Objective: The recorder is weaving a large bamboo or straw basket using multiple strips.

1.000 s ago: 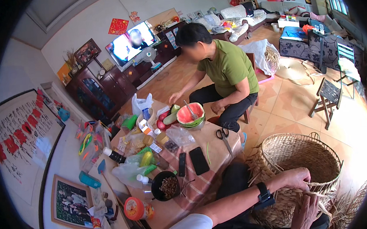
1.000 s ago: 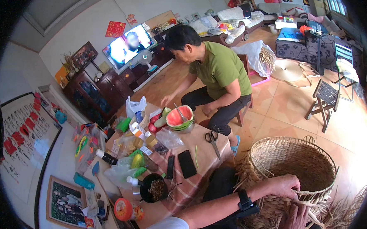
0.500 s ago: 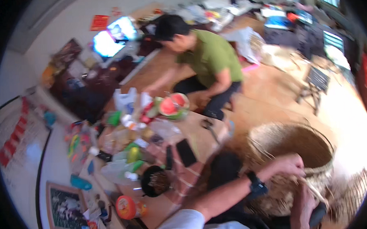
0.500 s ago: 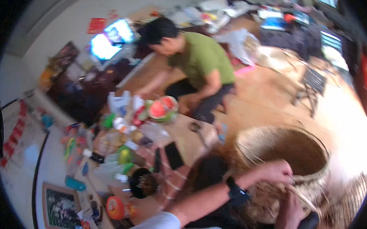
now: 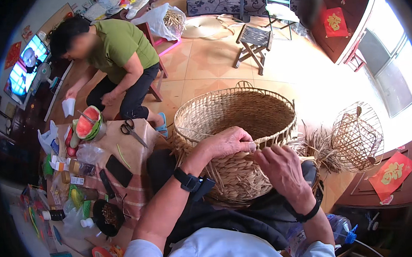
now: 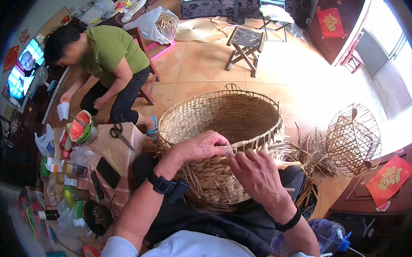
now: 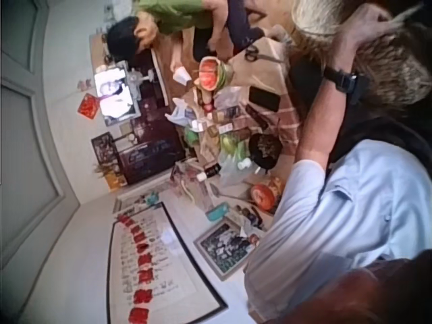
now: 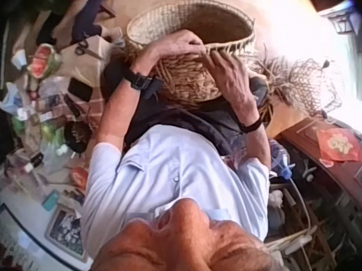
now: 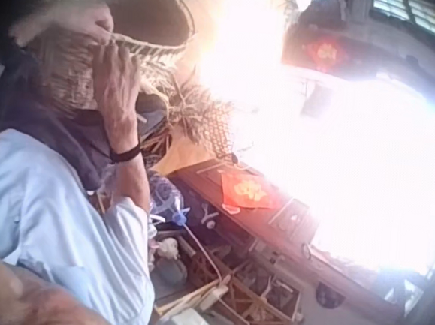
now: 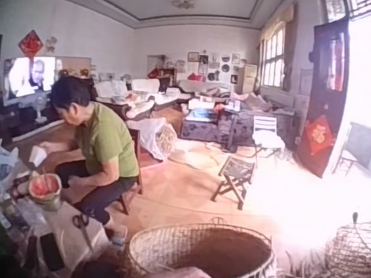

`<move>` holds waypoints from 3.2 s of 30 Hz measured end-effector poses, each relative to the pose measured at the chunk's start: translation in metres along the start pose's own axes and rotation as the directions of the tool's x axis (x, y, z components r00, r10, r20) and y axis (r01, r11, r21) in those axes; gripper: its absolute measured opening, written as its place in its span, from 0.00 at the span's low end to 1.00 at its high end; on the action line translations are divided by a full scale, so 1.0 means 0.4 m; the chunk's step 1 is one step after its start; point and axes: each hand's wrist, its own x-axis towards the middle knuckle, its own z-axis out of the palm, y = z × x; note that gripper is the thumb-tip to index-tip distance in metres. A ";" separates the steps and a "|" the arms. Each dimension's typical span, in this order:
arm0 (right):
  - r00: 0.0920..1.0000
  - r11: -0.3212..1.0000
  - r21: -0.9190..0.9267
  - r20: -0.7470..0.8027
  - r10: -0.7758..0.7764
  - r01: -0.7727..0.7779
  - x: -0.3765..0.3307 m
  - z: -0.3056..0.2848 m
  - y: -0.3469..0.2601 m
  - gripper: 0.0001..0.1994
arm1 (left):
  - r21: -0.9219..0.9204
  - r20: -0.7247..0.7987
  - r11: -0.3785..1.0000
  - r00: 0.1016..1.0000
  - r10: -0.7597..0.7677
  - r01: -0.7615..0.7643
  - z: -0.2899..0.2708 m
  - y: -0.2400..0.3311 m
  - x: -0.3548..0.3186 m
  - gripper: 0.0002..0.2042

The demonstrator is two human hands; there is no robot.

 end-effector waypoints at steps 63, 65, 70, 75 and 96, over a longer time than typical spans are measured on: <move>0.896 0.888 0.137 -0.008 0.444 -0.438 0.045 0.096 -0.055 0.08 | 0.477 0.023 0.785 0.898 0.439 -0.395 0.009 -0.228 0.167 0.16; 0.869 0.861 0.132 0.005 0.495 -0.491 0.017 0.146 -0.013 0.08 | 0.036 -0.074 0.997 0.995 -0.070 0.073 0.014 -0.144 0.134 0.16; 0.852 0.833 0.229 -0.030 0.523 -0.503 -0.005 0.161 -0.017 0.08 | -0.236 -0.185 0.956 0.958 -0.218 0.172 0.014 -0.065 0.064 0.14; 0.927 0.881 0.305 0.016 0.376 -0.362 -0.011 0.083 -0.061 0.08 | 0.098 -0.530 0.967 0.835 -0.149 0.235 0.049 -0.155 0.122 0.10; 0.890 0.740 0.493 0.266 0.372 -0.457 0.189 0.106 0.099 0.14 | -0.173 -0.772 0.952 0.635 0.028 -0.252 0.040 -0.077 0.045 0.12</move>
